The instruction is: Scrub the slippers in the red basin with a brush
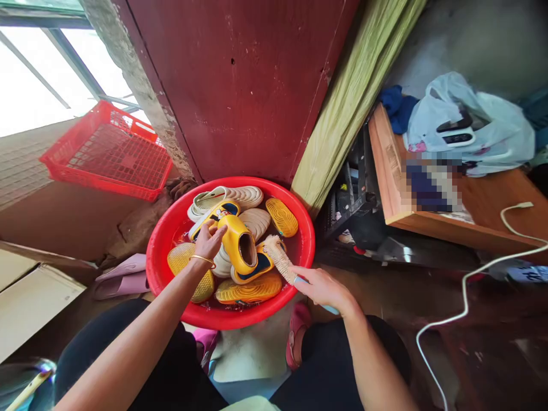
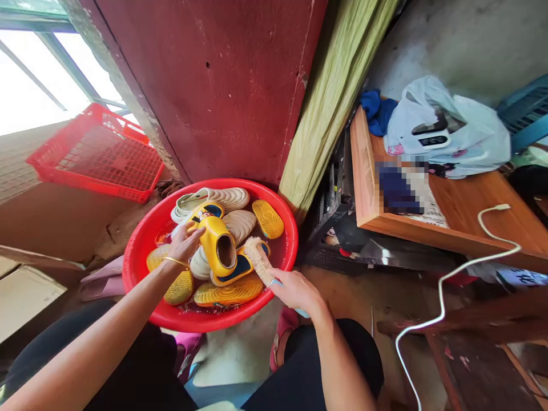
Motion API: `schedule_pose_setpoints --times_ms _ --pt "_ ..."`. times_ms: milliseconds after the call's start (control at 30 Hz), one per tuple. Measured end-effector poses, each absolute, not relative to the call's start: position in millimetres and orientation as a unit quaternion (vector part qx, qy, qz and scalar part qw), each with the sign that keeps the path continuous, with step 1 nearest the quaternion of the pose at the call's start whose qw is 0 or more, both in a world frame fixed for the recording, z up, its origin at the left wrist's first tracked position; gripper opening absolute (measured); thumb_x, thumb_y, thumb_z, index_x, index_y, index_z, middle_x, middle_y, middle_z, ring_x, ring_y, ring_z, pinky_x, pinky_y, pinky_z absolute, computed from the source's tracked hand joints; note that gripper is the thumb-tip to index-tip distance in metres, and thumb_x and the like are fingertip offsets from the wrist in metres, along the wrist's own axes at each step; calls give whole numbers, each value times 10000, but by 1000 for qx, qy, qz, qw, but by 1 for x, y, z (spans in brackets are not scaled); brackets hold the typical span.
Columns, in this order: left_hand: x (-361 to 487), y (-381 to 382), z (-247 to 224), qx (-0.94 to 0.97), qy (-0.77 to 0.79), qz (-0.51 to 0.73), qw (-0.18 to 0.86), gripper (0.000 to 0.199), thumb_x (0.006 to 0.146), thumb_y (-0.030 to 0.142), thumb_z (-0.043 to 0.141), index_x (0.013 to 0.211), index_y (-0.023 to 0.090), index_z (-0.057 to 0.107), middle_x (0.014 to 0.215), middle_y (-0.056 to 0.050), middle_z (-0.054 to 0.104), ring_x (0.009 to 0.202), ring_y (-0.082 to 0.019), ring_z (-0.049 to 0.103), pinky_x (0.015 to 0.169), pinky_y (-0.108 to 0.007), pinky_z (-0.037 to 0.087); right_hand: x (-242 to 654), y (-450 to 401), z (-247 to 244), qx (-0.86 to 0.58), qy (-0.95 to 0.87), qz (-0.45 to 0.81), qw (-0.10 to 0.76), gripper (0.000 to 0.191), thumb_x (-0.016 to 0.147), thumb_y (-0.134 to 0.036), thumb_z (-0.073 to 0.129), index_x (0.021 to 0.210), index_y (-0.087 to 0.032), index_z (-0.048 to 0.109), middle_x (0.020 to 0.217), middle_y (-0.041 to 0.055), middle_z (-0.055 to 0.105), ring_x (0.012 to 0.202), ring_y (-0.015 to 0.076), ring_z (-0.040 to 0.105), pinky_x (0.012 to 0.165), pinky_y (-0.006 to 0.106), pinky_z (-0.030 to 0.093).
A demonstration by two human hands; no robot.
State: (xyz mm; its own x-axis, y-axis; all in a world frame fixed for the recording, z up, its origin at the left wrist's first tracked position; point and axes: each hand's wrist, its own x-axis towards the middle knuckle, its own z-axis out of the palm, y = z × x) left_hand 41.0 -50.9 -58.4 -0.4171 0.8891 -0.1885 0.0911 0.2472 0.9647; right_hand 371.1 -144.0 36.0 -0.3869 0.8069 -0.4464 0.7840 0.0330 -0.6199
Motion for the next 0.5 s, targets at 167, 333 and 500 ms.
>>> schedule_pose_setpoints --times_ms 167,333,500 --pt "27 -83 -23 477 652 483 337 504 813 442 763 1249 208 666 1267 -131 713 1226 -314 633 1105 -435 458 353 -149 13 -565 -772 292 2 560 990 -213 485 1544 -279 531 1298 96 718 1168 250 671 1011 340 472" --pt "13 -117 0 587 641 366 334 500 742 340 850 1217 245 722 974 -87 781 922 -310 717 1050 -433 464 361 -150 14 -561 -777 283 27 496 1031 -296 462 1513 -237 562 1324 113 693 1191 249 659 1024 332 461" --pt "18 -131 1 611 642 320 334 429 619 226 917 1029 257 795 1020 -107 778 1034 -335 696 1061 -387 453 358 -153 12 -562 -774 283 -70 506 973 -334 558 1474 -272 589 1317 108 686 1203 296 649 1023 393 447"
